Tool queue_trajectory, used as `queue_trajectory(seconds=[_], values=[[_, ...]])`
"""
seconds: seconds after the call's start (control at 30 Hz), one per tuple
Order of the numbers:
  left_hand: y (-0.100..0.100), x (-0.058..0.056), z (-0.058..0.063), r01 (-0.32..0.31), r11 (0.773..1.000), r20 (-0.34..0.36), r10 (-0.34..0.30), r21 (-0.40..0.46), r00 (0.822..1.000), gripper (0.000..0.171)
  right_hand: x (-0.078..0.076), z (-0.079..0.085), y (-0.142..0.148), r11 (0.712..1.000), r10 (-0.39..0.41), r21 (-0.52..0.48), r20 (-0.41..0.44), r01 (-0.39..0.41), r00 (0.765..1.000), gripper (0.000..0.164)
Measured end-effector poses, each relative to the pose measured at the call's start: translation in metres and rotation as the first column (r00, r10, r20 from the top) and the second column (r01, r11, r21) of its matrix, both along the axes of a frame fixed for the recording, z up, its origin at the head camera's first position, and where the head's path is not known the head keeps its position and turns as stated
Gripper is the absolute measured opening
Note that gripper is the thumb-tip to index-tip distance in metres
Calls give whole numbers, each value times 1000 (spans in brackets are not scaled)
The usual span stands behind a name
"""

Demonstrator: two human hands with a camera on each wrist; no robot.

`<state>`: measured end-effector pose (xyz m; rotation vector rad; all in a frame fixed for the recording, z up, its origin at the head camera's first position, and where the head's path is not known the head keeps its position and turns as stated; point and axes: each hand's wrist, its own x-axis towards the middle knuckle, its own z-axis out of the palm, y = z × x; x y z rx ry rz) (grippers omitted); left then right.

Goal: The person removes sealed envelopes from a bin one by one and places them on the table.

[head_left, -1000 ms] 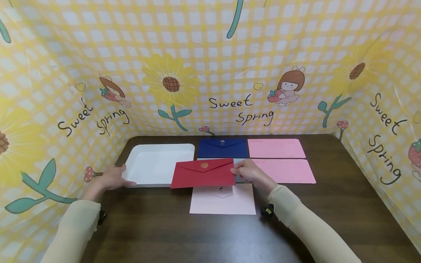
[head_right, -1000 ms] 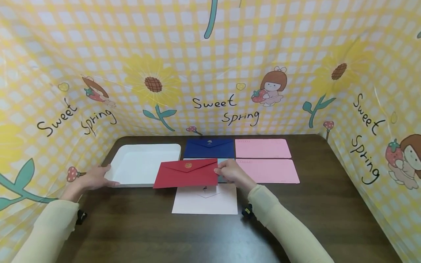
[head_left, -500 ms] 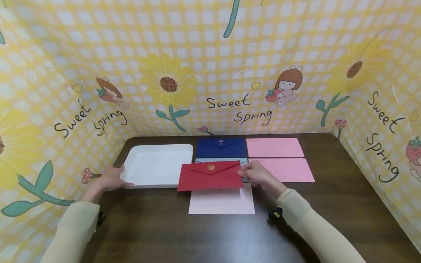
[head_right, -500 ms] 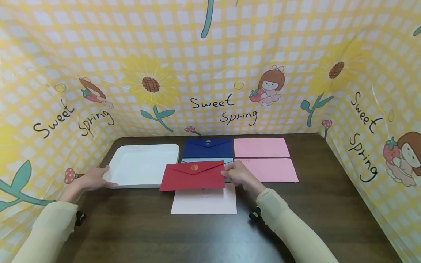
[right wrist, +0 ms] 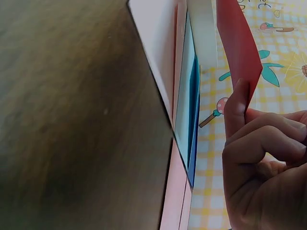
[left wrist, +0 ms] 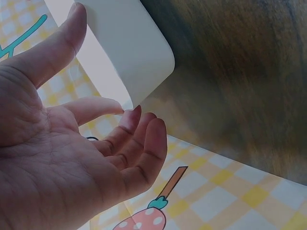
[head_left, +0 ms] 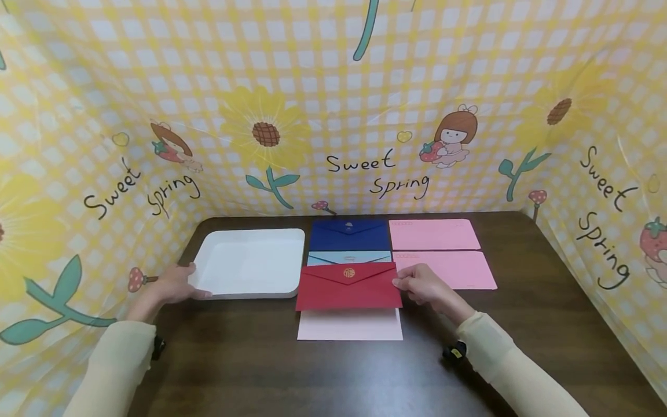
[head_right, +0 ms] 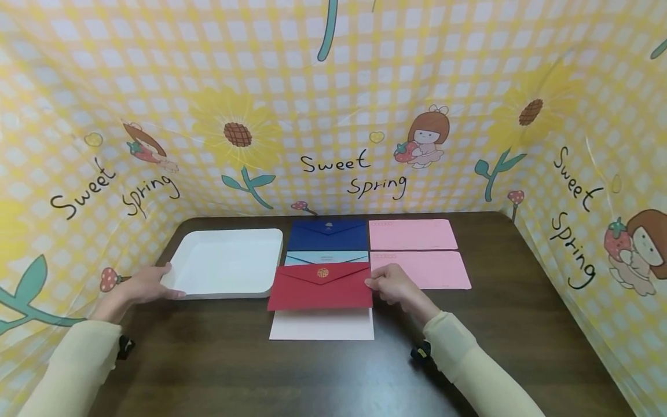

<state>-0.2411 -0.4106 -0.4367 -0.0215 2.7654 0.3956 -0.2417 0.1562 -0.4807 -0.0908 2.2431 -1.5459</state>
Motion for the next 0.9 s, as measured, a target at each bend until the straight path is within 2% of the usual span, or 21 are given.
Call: queue_trajectory(seconds=[0.27,0.4,0.57,0.7,0.9], values=[[0,-4,1,-26,999,16,26,-19,1000,111,9,0,15,1000,2,30,3,-3,1000,18],[1,-4,2,-15,1000,20,15,-15,1000,113,14,-1,23,999,4,49,7,-4,1000,19],[-1,-3,-2,-29,999,26,29,-14,999,113,19,-2,30,999,-13,53,30,11,999,19],[-3,-1,-4,-39,999,27,39,-1,999,113,24,-2,36,999,3,52,36,-5,999,18],[-2,-1,-3,-20,1000,3,20,6,1000,112,30,-4,50,998,42,45,33,-43,999,18]])
